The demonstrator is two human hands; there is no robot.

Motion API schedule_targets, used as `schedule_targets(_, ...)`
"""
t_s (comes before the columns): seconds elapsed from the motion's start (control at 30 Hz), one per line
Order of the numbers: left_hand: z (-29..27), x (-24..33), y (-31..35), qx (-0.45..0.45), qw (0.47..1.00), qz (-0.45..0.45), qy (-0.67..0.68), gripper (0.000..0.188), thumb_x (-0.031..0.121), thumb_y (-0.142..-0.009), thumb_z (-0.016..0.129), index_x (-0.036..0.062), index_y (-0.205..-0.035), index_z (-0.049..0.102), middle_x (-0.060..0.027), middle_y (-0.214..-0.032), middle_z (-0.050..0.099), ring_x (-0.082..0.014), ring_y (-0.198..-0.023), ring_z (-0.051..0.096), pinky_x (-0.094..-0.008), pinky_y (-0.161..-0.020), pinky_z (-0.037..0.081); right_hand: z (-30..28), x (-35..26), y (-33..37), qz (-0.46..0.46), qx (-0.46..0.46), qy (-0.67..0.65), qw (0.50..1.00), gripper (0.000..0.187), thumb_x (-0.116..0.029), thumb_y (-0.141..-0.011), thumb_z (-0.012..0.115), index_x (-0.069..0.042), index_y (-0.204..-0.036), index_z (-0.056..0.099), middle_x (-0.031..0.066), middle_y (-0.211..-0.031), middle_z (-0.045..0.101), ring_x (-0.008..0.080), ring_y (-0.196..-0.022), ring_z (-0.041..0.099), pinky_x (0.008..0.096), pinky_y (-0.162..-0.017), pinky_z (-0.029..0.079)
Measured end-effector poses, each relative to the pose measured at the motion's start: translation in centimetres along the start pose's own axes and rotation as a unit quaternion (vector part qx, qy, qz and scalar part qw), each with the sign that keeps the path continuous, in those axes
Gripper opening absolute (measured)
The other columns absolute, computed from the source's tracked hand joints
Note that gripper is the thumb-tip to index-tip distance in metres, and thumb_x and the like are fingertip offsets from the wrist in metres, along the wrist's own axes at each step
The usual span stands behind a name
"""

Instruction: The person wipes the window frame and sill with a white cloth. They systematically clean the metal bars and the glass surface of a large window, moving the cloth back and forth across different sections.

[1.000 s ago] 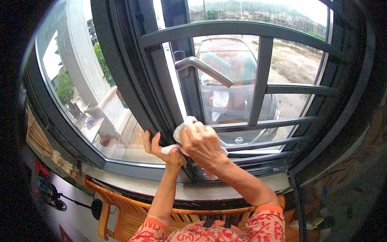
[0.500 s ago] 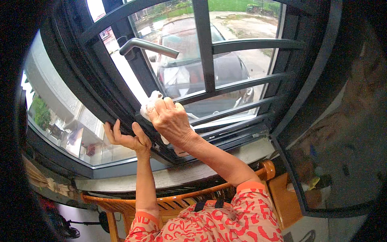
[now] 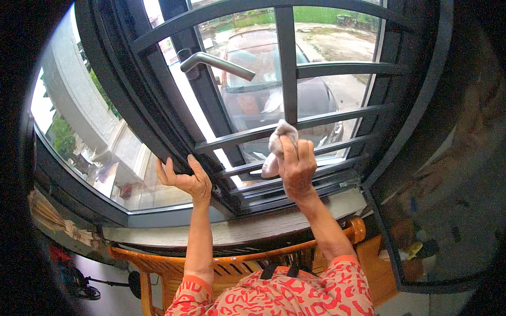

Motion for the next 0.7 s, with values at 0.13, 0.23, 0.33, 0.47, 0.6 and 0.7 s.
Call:
schedule_targets(0.13, 0.0, 0.6, 0.1, -0.034, 0.997, -0.063, 0.024, 0.061, 0.012, -0.09, 0.059, 0.0003, -0.138, 0.024, -0.0252, -0.14, 0.025, -0.0389, -0.133, 0.027, -0.0477, -0.109, 0.026, 3.2, -4.3, 4.0, 0.023, -0.084, -0.012, 0.996, 0.022, -0.008, -0.082, 0.063, -0.007, -0.104, 0.063, 0.0077, -0.079, 0.049, 0.0228, -0.07, 0.05, 0.0358, -0.052, 0.041)
schedule_targets(0.23, 0.3, 0.3, 0.6, -0.039, 0.997, -0.055, -0.028, 0.066, 0.014, -0.09, 0.06, -0.004, -0.141, 0.024, -0.031, -0.142, 0.029, -0.0452, -0.132, 0.03, -0.0509, -0.109, 0.025, 6.9, -7.5, 6.8, 0.004, -0.179, -0.013, 0.984, 0.015, -0.013, -0.084, 0.058, -0.01, -0.097, 0.064, 0.0091, -0.084, 0.048, 0.0242, -0.076, 0.05, 0.0386, -0.058, 0.04)
schedule_targets(0.33, 0.3, -0.3, 1.2, -0.046, 0.996, -0.059, -0.04, 0.067, 0.017, -0.091, 0.06, -0.0062, -0.142, 0.023, -0.0329, -0.141, 0.029, -0.0473, -0.132, 0.03, -0.0521, -0.109, 0.026, 7.0, -8.7, 7.1, 0.027, -0.195, -0.009, 0.98, 0.017, -0.017, -0.08, 0.06, -0.013, -0.096, 0.065, 0.0082, -0.095, 0.048, 0.0246, -0.086, 0.049, 0.0412, -0.067, 0.039)
schedule_targets(0.47, 0.3, -0.5, 1.1, -0.041, 0.997, -0.045, -0.056, 0.068, 0.017, -0.09, 0.061, -0.0067, -0.141, 0.024, -0.0305, -0.14, 0.03, -0.0455, -0.131, 0.031, -0.0515, -0.108, 0.027, 6.1, -7.0, 7.7, 0.052, -0.22, 0.013, 0.974, 0.022, -0.027, -0.082, 0.061, -0.025, -0.104, 0.065, 0.0101, -0.123, 0.044, 0.029, -0.116, 0.042, 0.0495, -0.079, 0.035)
schedule_targets(0.6, 0.4, -0.8, 1.4, -0.033, 0.998, -0.043, -0.037, 0.069, 0.017, -0.089, 0.063, -0.0029, -0.143, 0.025, -0.029, -0.14, 0.031, -0.0438, -0.13, 0.033, -0.0502, -0.108, 0.029, 5.0, -2.8, 10.1, 0.078, -0.178, 0.148, 0.97, 0.031, -0.025, -0.083, 0.064, -0.026, -0.113, 0.062, 0.0128, -0.124, 0.042, 0.0311, -0.117, 0.041, 0.0449, -0.081, 0.039)
schedule_targets(0.7, 0.5, -0.7, 1.3, -0.027, 0.998, -0.041, -0.039, 0.069, 0.018, -0.09, 0.063, -0.0023, -0.143, 0.025, -0.0278, -0.14, 0.032, -0.0416, -0.129, 0.035, -0.0495, -0.107, 0.03, 3.8, 1.4, 10.3, 0.143, -0.141, 0.097, 0.975, 0.039, -0.026, -0.087, 0.065, -0.01, -0.121, 0.052, 0.0184, -0.121, 0.042, 0.0342, -0.112, 0.045, 0.0475, -0.085, 0.042)
Point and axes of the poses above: each hand's wrist, its own y-axis away from the middle knuckle, its own z-axis out of the palm, x = y × z, the point moved 3 cm from there along -y, towards the middle knuckle
